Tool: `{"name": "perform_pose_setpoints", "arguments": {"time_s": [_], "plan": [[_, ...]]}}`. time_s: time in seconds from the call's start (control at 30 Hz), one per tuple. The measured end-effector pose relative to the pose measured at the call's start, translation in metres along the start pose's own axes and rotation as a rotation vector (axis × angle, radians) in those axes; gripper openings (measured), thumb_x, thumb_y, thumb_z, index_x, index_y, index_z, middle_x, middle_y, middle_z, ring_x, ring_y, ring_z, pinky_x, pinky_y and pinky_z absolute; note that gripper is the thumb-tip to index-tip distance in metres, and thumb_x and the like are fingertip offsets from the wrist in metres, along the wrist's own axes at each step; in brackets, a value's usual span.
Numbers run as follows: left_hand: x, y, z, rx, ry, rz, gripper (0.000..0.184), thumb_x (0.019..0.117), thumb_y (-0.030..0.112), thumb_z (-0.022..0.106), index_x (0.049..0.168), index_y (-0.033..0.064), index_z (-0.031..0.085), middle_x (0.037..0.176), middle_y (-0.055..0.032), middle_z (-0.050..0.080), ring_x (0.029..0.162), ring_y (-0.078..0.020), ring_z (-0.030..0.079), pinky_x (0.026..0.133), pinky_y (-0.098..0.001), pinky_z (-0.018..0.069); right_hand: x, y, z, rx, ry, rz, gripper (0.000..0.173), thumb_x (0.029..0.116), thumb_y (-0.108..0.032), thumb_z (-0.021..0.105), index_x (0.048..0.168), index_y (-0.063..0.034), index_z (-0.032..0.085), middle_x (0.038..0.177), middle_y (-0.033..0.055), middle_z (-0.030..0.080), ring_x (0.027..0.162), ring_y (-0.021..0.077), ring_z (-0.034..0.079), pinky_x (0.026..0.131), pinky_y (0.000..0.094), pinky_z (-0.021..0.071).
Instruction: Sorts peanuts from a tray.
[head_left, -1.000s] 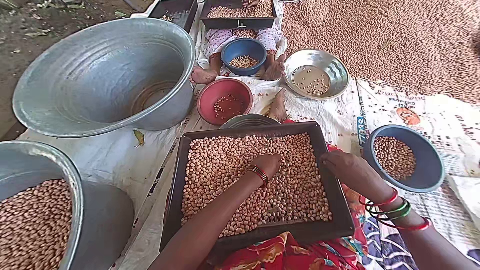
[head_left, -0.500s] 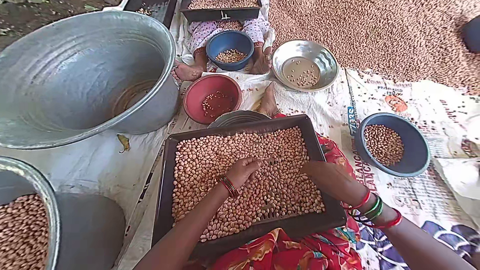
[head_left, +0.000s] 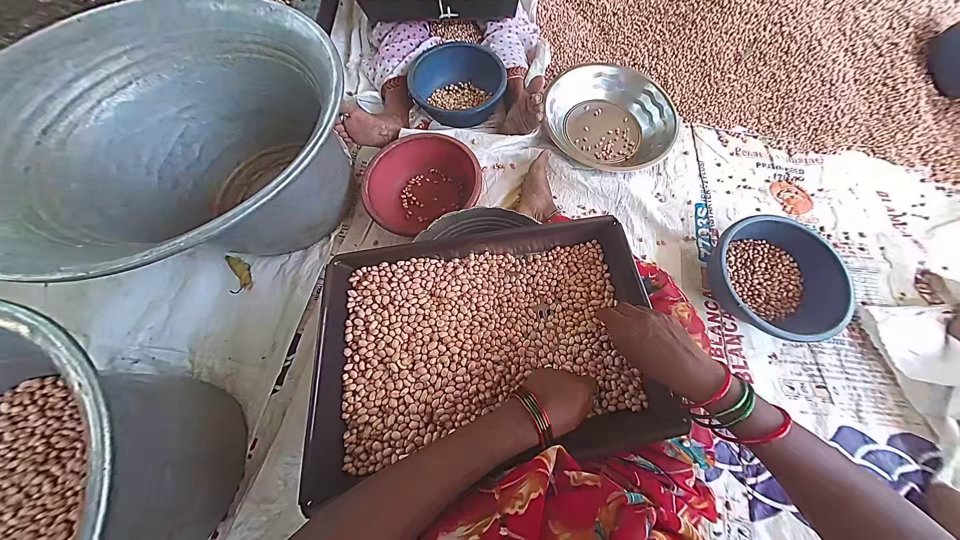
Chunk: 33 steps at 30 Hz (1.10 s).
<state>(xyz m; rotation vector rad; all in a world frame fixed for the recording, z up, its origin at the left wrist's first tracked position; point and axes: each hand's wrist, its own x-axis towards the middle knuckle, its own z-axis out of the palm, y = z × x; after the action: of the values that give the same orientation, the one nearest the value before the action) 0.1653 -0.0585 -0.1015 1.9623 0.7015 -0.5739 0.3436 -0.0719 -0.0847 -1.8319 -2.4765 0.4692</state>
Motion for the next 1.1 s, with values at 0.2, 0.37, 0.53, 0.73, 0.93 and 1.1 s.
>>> {"name": "perform_pose_setpoints", "arguments": {"time_s": [0.2, 0.37, 0.53, 0.73, 0.93, 1.1], "plan": [[0.003, 0.027, 0.001, 0.248, -0.096, 0.009, 0.033, 0.1081, 0.003, 0.036, 0.135, -0.0074, 0.052, 0.129, -0.0306, 0.061, 0.119, -0.0496, 0.061, 0.091, -0.0645, 0.05, -0.023, 0.016, -0.002, 0.038, 0.253, -0.133, 0.016, 0.0922, 0.001, 0.058, 0.09, 0.0052, 0.073, 0.082, 0.0217, 0.071, 0.076, 0.0404, 0.074, 0.062, 0.0516, 0.0584], [0.005, 0.029, 0.0, 0.241, -0.113, -0.028, 0.033, 0.109, 0.004, 0.034, 0.137, -0.006, 0.05, 0.129, -0.0299, 0.061, 0.122, -0.0487, 0.06, 0.092, -0.0636, 0.05, -0.026, 0.02, -0.009, 0.08, 0.261, -0.055, 0.02, 0.0956, -0.002, 0.056, 0.098, 0.0044, 0.074, 0.089, 0.0224, 0.074, 0.078, 0.0415, 0.075, 0.063, 0.0555, 0.058], [-0.005, -0.005, -0.012, -0.226, 0.159, -0.026, 0.038, 0.1113, 0.018, 0.039, 0.137, -0.005, 0.055, 0.119, -0.0273, 0.066, 0.108, -0.0401, 0.067, 0.095, -0.0558, 0.0508, 0.001, 0.019, -0.02, 0.178, 0.237, -0.013, 0.025, 0.1007, -0.002, 0.051, 0.108, 0.0065, 0.073, 0.101, 0.0261, 0.074, 0.091, 0.0451, 0.074, 0.076, 0.0592, 0.0572], [-0.058, -0.073, -0.033, -1.518, 0.897, 0.174, 0.026, 0.1071, 0.006, 0.029, 0.094, 0.0124, 0.052, 0.051, 0.0126, 0.045, 0.039, 0.0053, 0.039, 0.039, -0.0108, 0.0331, 0.085, -0.01, -0.008, 0.323, 0.113, -0.107, 0.027, 0.1032, -0.003, 0.051, 0.119, 0.0062, 0.071, 0.115, 0.0264, 0.071, 0.111, 0.0432, 0.068, 0.096, 0.0576, 0.0515], [-0.1, -0.119, -0.024, -1.738, 1.056, 0.454, 0.058, 0.1057, 0.021, 0.01, 0.08, 0.0175, 0.061, 0.057, 0.0067, 0.06, 0.039, 0.0032, 0.045, 0.039, -0.0109, 0.0363, 0.157, -0.067, 0.04, 0.391, 0.012, -0.128, 0.03, 0.1035, -0.008, 0.054, 0.128, 0.0005, 0.07, 0.127, 0.0285, 0.065, 0.12, 0.0471, 0.061, 0.102, 0.0606, 0.0456], [-0.115, -0.12, -0.009, -1.622, 1.11, 0.187, 0.053, 0.1085, 0.013, 0.022, 0.063, 0.0202, 0.047, 0.053, 0.0094, 0.054, 0.038, 0.0034, 0.04, 0.038, -0.0112, 0.0326, 0.094, -0.067, 0.067, 0.233, -0.025, -0.425, 0.032, 0.0992, -0.018, 0.06, 0.127, -0.0082, 0.072, 0.136, 0.0279, 0.062, 0.13, 0.0515, 0.056, 0.106, 0.0702, 0.0395]]}}
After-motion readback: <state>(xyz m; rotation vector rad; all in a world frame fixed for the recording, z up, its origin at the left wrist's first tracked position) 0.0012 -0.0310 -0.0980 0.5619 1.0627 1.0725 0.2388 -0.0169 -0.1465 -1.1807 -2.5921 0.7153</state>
